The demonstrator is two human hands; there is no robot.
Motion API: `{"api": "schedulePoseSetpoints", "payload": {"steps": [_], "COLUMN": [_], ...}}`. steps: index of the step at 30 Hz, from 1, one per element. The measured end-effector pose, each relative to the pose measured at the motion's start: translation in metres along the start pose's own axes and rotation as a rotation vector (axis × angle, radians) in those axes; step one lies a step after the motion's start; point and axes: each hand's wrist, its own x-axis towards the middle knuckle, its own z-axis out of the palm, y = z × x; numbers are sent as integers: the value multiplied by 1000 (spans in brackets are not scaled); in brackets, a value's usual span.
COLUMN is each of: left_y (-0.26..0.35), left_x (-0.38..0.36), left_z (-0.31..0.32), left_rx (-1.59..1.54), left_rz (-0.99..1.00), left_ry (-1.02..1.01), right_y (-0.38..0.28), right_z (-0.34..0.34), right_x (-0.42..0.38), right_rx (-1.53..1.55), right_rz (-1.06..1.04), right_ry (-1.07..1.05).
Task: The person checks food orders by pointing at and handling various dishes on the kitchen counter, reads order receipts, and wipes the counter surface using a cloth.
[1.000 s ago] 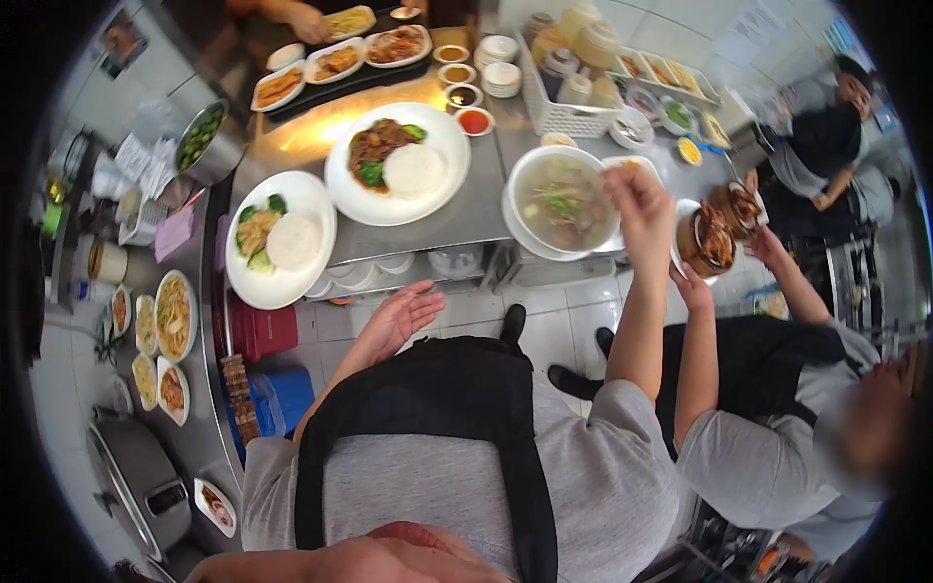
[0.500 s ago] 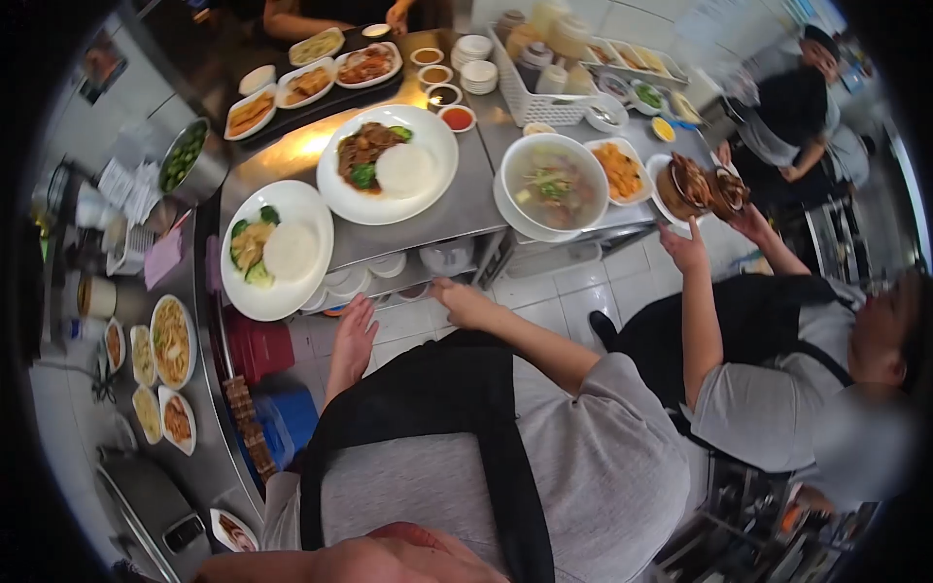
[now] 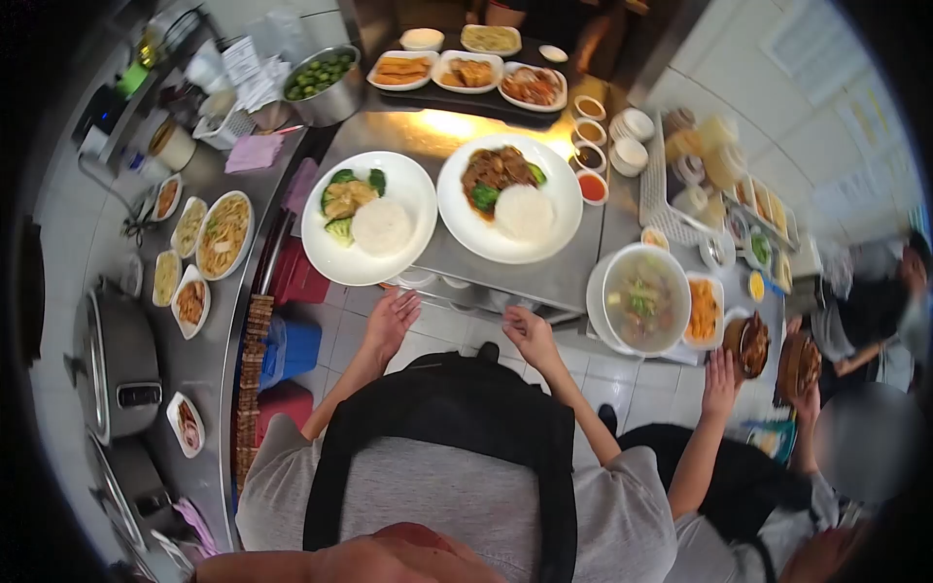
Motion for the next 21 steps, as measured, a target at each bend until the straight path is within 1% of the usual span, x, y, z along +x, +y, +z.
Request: {"api": "schedulePoseSetpoints", "payload": {"steps": [1, 2, 3, 5, 6, 7, 9, 11, 14, 16, 17, 19, 21], "left_y": [7, 15, 24, 43, 46, 46, 57, 74, 110, 136, 148, 170, 190], "left_x": [-3, -6, -8, -14, -13, -9, 10, 21, 43, 60, 70, 87, 96], "left_z": [1, 2, 3, 6, 3, 0, -2, -7, -20, -28, -33, -43, -43], "left_rx": [-16, -36, -47, 103, 102, 121, 144, 114, 168, 257, 263, 343, 396], "left_rz": [105, 186, 208, 381, 396, 386, 401, 390, 394, 286, 296, 211, 193], "left_ry": [55, 111, 119, 97, 108, 147, 211, 173, 96, 52, 40, -48, -61], "right_y": [-7, -8, -12, -40, -40, -39, -35, -39, -54, -57, -58, -59, -60], "right_z": [-2, -8, -12, -12, -14, -14, -7, 1, 13, 21, 24, 30, 32], "right_x": [6, 13, 21, 35, 46, 57, 72, 76, 91, 103, 109, 120, 126], "right_rx": [326, 387, 382, 614, 693, 752, 681, 697, 719, 722, 718, 723, 658], "right_rz": [95, 2, -11, -24, -47, -12, -25, -29, -34, -62, -76, -92, -85], "right_ry": [18, 10, -11, 283, 294, 358, 398, 440, 493, 513, 537, 594, 638]}}
